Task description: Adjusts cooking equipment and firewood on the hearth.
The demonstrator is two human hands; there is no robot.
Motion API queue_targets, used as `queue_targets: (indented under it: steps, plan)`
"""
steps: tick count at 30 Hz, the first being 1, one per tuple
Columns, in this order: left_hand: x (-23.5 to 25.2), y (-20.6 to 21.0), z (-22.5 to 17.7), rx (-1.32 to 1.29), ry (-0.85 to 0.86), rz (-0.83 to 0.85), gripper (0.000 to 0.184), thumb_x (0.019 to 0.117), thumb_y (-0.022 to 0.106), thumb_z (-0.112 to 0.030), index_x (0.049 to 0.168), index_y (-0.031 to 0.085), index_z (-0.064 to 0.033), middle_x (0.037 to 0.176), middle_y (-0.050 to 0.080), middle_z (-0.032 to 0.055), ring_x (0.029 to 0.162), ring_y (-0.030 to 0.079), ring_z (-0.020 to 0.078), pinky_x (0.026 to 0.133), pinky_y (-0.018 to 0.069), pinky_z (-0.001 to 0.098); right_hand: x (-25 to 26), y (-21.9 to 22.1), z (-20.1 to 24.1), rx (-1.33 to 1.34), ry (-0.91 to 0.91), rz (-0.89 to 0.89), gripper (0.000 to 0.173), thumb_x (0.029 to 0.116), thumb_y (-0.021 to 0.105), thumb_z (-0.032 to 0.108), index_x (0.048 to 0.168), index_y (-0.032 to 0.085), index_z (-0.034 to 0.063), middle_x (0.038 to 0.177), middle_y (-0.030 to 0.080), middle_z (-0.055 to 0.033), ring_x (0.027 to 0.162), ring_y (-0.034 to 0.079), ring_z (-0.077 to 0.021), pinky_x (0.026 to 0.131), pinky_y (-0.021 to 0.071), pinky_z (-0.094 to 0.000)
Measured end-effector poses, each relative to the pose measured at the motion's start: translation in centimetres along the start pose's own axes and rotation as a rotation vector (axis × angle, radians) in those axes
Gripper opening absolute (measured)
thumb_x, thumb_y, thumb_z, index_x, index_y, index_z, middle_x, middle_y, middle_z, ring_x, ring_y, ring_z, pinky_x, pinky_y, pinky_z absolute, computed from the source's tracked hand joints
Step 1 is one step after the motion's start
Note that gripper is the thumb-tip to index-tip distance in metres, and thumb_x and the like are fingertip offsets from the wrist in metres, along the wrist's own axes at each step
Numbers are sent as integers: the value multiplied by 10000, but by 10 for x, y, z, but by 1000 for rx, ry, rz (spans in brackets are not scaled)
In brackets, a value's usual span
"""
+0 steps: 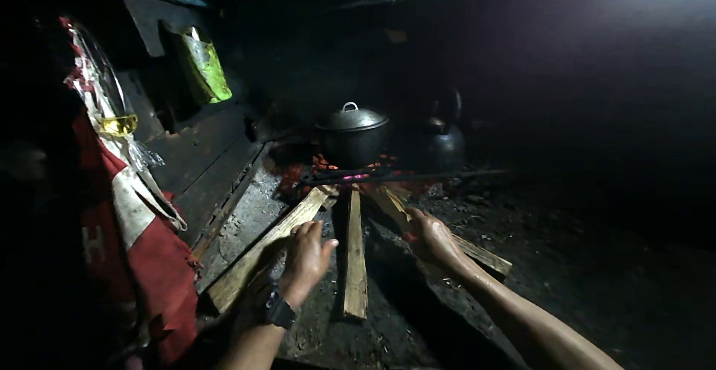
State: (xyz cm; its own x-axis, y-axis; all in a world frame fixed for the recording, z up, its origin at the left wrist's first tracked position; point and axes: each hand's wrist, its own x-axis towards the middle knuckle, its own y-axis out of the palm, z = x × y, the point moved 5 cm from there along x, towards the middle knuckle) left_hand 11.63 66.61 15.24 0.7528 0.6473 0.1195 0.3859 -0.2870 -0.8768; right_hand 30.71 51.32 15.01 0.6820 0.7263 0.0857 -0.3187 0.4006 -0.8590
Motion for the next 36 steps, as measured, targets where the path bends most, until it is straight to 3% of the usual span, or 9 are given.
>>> queue_targets:
  steps: [5, 8, 11, 14, 17, 20, 25, 33, 36]
  plan:
    - [1, 38, -42, -19, -9, 185, 784, 1014, 632, -397, 1584, 294, 20, 1580, 369, 275, 1473, 363, 407, 1215, 302, 483, 3, 0, -9, 57, -15, -39, 465, 976, 612, 54, 1427, 529, -21, 1310, 610, -275, 1142, 639, -416, 995, 492, -536]
    - [9, 48, -49, 48, -52, 212, 795, 1013, 643, -292, 1605, 216, 22, 1596, 324, 286, 1485, 328, 417, 1223, 280, 474, 3, -1, -15, 71, -40, -49, 457, 963, 627, 46, 1407, 548, -27, 1295, 614, -282, 1133, 640, -419, 986, 493, -540]
    - [8, 45, -54, 74, -49, 211, 726, 998, 601, -107, 1600, 220, 32, 1573, 360, 288, 1469, 367, 401, 1220, 285, 467, 4, -2, -19, 83, -53, -42, 450, 966, 627, 52, 1404, 555, -23, 1304, 608, -284, 1129, 641, -413, 990, 494, -531]
    - [6, 38, -51, 79, -48, 193, 714, 974, 590, -38, 1591, 239, 42, 1556, 391, 284, 1457, 388, 398, 1210, 307, 462, 7, -3, -22, 109, -72, -38, 412, 984, 617, 76, 1381, 575, -27, 1294, 618, -281, 1134, 640, -406, 993, 491, -530]
    - [7, 37, -43, 81, -64, 205, 770, 987, 657, -186, 1595, 238, 33, 1573, 367, 283, 1475, 352, 411, 1213, 301, 477, 9, -2, -24, 130, -85, -33, 403, 990, 622, 90, 1374, 581, -24, 1276, 632, -272, 1121, 645, -398, 994, 492, -526]
    - [8, 45, -44, 113, -93, 258, 872, 982, 689, -324, 1607, 193, 29, 1588, 333, 292, 1480, 334, 423, 1216, 293, 491, 5, -1, -20, 208, -57, -42, 387, 981, 640, 72, 1352, 592, -29, 1168, 667, -254, 1040, 655, -369, 952, 495, -513]
    - [5, 46, -47, 99, -98, 239, 776, 969, 645, -137, 1601, 226, 28, 1571, 365, 285, 1471, 351, 413, 1217, 281, 476, 0, 2, -19, 285, -34, -71, 362, 967, 649, 50, 1317, 611, -35, 1110, 685, -239, 976, 664, -340, 912, 503, -503]
    - [-13, 28, -24, 106, -39, 176, 743, 942, 646, -93, 1577, 287, 45, 1530, 444, 264, 1440, 408, 390, 1210, 291, 463, -3, -6, -37, 316, -62, -64, 335, 966, 663, 70, 1286, 634, -24, 1038, 685, -207, 889, 651, -287, 849, 515, -469]
    - [-13, 27, -15, 128, -36, 191, 749, 948, 639, -93, 1589, 270, 31, 1546, 436, 252, 1451, 395, 390, 1214, 283, 462, -1, -9, -42, 315, -75, -50, 357, 971, 659, 60, 1314, 620, -31, 1092, 684, -223, 938, 660, -303, 886, 518, -471]
